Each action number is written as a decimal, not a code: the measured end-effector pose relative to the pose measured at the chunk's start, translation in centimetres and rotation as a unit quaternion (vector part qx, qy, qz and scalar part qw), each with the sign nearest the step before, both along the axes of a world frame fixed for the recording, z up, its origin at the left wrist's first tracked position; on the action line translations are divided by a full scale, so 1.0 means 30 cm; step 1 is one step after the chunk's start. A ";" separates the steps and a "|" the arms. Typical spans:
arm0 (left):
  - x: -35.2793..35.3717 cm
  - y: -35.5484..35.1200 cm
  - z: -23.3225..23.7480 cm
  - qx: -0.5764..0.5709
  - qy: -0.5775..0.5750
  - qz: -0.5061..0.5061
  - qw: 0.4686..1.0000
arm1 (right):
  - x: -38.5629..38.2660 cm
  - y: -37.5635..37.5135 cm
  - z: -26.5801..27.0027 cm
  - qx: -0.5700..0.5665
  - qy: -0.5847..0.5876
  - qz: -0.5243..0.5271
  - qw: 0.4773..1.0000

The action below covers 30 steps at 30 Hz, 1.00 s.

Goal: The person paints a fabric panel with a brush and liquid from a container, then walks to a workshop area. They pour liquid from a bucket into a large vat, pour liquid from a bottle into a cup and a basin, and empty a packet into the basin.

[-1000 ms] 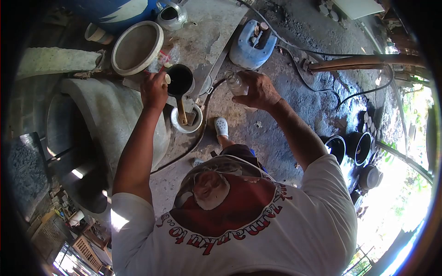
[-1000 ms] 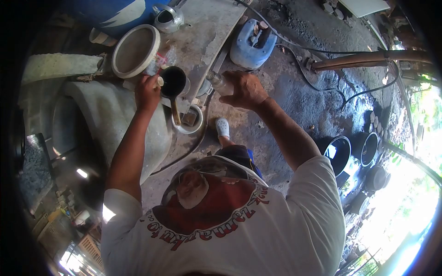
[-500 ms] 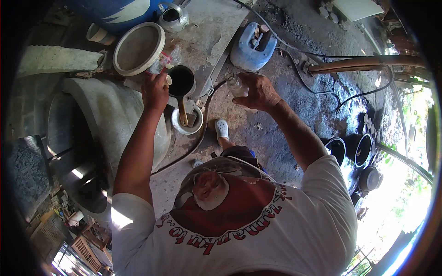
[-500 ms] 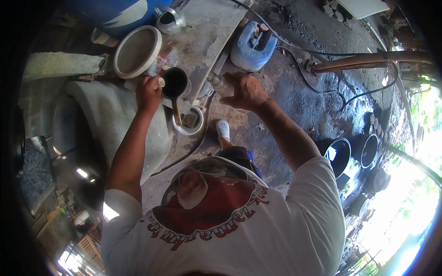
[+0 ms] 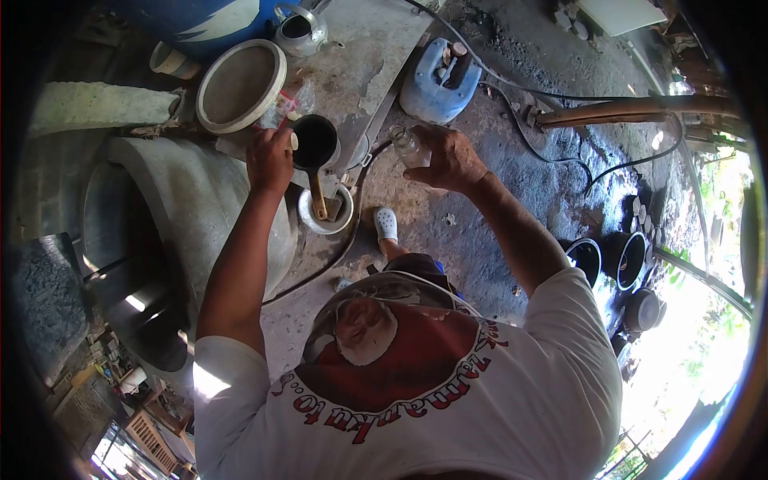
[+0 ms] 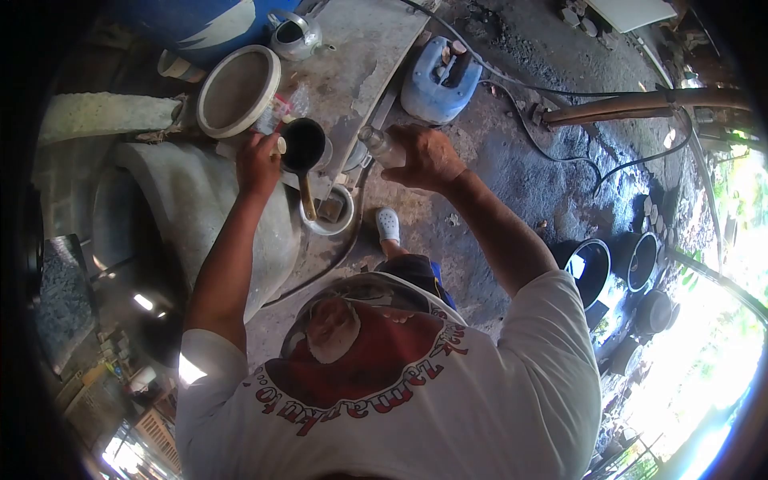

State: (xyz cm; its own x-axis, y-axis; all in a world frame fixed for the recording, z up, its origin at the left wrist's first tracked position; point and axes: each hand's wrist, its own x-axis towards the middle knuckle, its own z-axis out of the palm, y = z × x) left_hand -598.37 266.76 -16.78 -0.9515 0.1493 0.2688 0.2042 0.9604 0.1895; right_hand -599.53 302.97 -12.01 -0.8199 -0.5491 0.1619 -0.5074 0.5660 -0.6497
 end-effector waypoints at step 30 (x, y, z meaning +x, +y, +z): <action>0.012 -0.008 0.009 0.036 -0.022 0.036 0.998 | -0.003 -0.027 -0.007 0.017 -0.008 0.014 1.000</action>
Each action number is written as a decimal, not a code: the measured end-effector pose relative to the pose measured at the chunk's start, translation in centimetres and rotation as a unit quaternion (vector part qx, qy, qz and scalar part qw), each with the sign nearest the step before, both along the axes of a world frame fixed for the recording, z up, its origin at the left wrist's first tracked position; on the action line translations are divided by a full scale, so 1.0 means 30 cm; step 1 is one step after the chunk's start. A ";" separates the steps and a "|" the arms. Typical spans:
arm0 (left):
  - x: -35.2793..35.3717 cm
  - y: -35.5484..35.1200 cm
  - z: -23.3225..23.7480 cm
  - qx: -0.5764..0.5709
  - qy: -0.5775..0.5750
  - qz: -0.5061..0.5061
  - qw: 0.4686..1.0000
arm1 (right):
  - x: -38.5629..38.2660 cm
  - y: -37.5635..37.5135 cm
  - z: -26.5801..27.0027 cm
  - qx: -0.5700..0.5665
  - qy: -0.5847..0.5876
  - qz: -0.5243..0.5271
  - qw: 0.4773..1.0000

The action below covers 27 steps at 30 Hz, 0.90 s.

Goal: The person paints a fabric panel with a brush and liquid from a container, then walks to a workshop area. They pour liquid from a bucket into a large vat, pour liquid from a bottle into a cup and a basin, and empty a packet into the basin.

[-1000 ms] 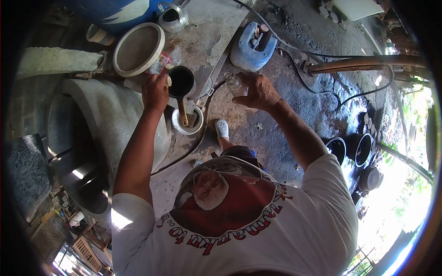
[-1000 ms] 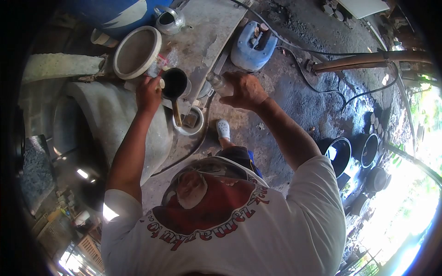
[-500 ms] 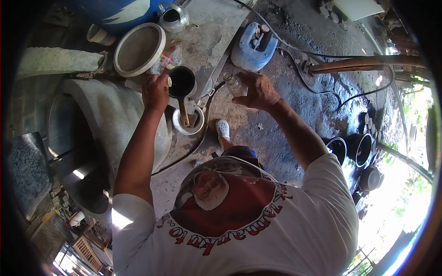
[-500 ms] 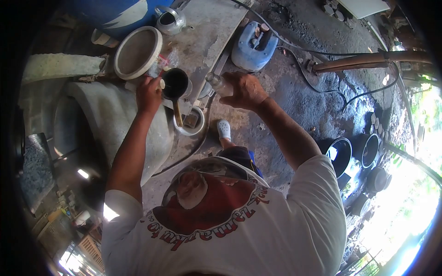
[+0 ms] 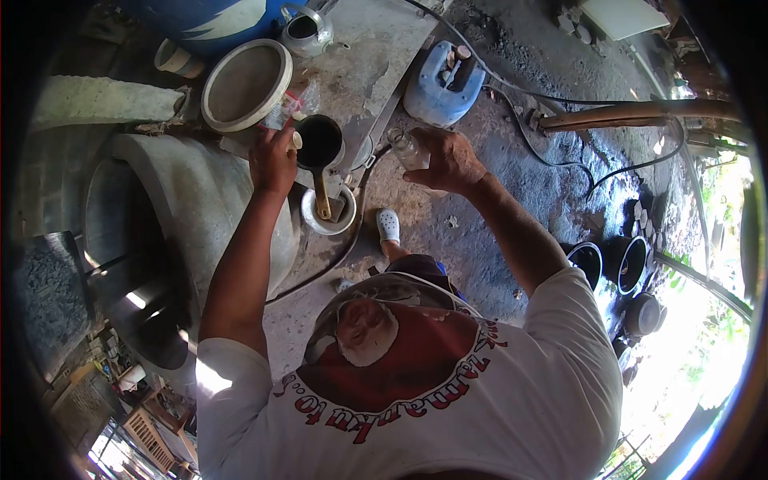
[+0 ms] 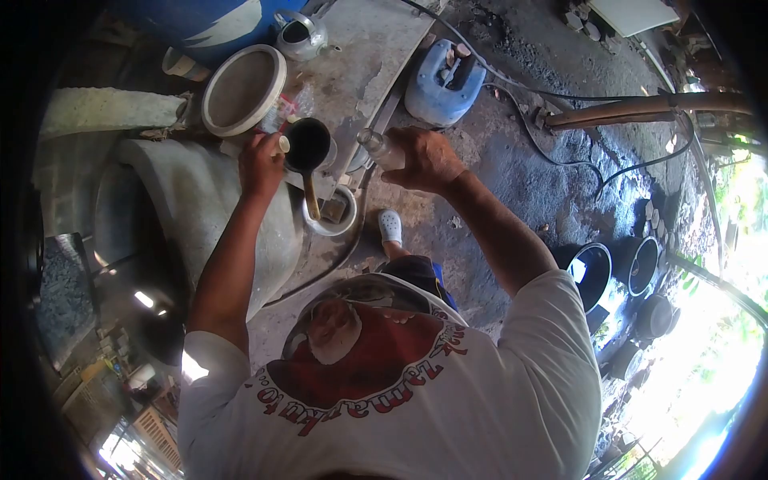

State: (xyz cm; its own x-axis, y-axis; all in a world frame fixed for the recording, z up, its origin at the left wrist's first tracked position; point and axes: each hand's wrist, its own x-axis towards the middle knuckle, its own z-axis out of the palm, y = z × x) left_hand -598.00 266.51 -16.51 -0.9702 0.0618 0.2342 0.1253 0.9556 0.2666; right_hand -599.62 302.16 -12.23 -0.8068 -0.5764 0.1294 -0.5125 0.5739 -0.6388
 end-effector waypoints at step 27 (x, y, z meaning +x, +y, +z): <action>0.010 0.000 0.001 0.007 0.013 -0.004 1.000 | 0.005 -0.005 -0.008 -0.005 0.007 0.004 1.000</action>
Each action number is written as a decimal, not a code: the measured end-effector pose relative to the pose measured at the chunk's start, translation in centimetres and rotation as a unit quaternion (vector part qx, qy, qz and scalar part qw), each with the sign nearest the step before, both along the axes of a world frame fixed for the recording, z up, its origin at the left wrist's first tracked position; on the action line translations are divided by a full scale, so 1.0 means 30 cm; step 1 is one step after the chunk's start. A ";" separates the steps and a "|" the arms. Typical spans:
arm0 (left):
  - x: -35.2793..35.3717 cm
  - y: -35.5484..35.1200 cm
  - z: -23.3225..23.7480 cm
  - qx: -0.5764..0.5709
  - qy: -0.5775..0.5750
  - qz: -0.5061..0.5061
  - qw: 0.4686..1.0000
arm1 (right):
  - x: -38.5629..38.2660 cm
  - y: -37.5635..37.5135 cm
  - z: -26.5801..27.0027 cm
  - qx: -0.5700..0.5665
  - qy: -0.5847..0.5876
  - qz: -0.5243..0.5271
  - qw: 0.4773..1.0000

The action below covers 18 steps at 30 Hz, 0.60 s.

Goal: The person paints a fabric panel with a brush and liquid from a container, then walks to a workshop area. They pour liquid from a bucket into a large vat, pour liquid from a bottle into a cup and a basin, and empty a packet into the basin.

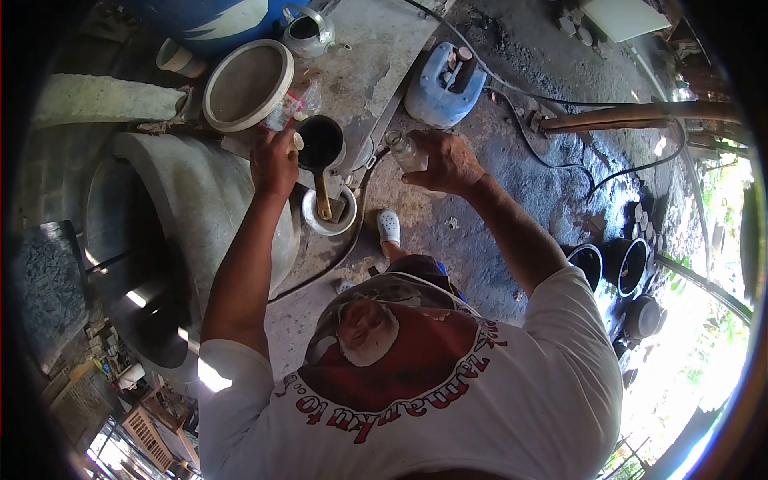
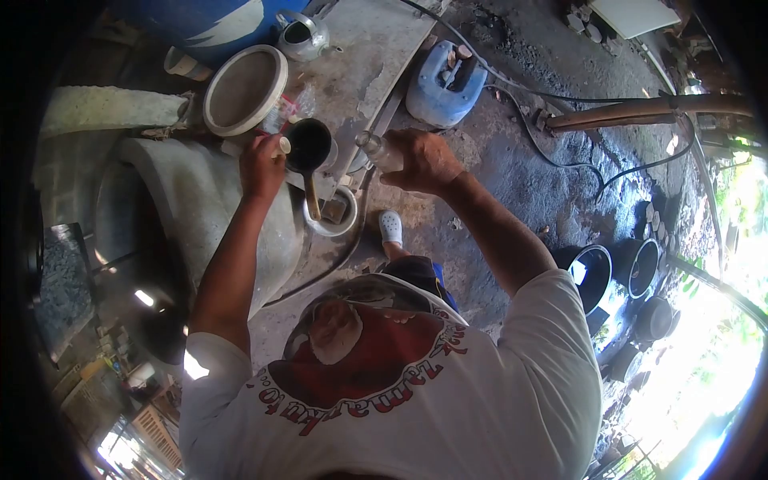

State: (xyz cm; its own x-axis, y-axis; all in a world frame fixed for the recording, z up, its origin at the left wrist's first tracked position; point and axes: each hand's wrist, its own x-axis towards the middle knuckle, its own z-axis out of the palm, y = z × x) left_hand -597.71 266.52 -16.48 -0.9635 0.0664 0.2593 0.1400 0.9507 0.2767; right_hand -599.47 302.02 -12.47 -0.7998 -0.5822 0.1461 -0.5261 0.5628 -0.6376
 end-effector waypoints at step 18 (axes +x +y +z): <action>0.108 0.036 0.192 0.290 0.031 0.097 0.952 | -0.022 -0.086 -0.025 -0.001 -0.018 0.045 0.999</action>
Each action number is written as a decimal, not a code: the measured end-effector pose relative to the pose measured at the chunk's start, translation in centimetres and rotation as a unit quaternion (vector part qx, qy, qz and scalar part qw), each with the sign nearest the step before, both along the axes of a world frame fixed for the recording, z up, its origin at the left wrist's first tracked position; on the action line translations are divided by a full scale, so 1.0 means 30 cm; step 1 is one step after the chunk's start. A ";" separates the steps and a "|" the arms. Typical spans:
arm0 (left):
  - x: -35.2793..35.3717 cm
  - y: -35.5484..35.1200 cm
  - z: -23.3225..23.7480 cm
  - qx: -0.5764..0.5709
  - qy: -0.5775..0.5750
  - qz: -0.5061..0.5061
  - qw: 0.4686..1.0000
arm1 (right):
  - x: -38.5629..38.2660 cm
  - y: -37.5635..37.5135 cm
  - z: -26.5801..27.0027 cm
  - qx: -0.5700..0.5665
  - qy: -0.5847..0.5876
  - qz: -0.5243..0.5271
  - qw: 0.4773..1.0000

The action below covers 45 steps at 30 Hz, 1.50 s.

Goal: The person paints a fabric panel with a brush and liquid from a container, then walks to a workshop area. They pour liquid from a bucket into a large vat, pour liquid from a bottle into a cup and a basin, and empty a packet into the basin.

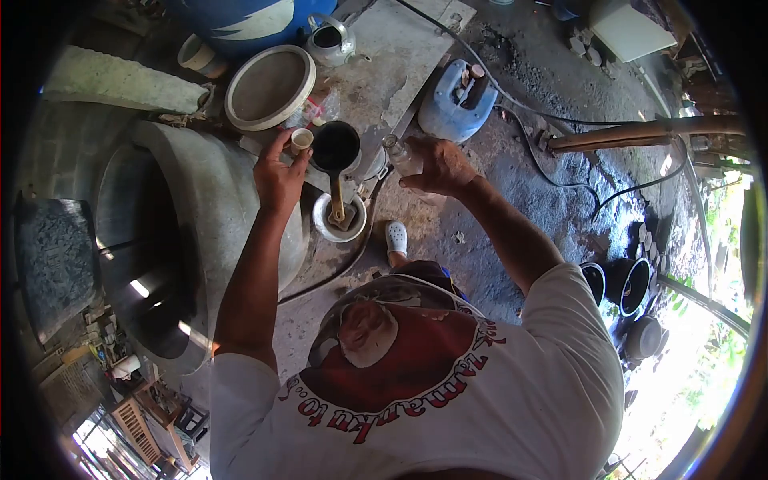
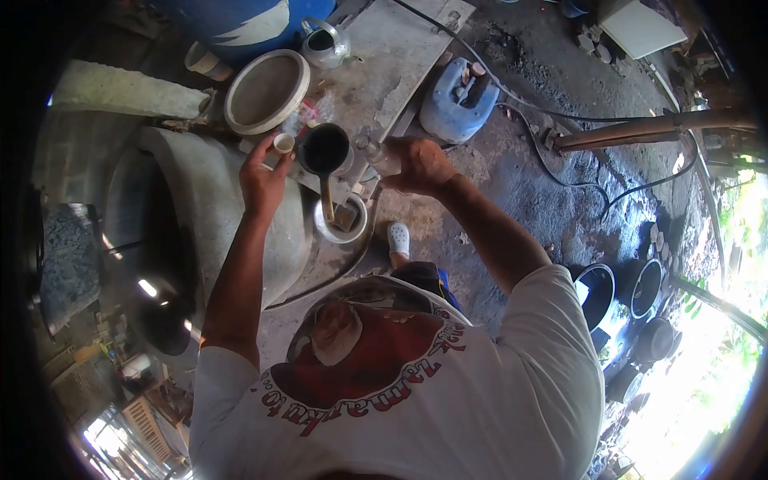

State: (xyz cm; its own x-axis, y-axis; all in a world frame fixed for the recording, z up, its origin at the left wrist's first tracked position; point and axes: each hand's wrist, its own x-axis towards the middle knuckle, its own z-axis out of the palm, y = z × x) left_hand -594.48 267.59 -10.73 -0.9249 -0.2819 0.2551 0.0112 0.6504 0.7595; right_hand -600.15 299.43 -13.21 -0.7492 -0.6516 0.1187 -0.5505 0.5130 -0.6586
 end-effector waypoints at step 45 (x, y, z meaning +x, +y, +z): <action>0.169 0.071 0.414 -0.302 0.090 -0.272 0.909 | 0.153 -0.240 0.129 0.017 0.021 0.066 0.997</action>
State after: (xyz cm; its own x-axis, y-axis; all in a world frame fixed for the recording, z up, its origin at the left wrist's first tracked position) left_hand -589.42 269.72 1.68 -0.8133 0.4474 0.3719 0.5453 0.8091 0.2191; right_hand -595.57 292.23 -9.35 -0.6515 -0.7484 0.1243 -0.6412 0.4556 -0.6175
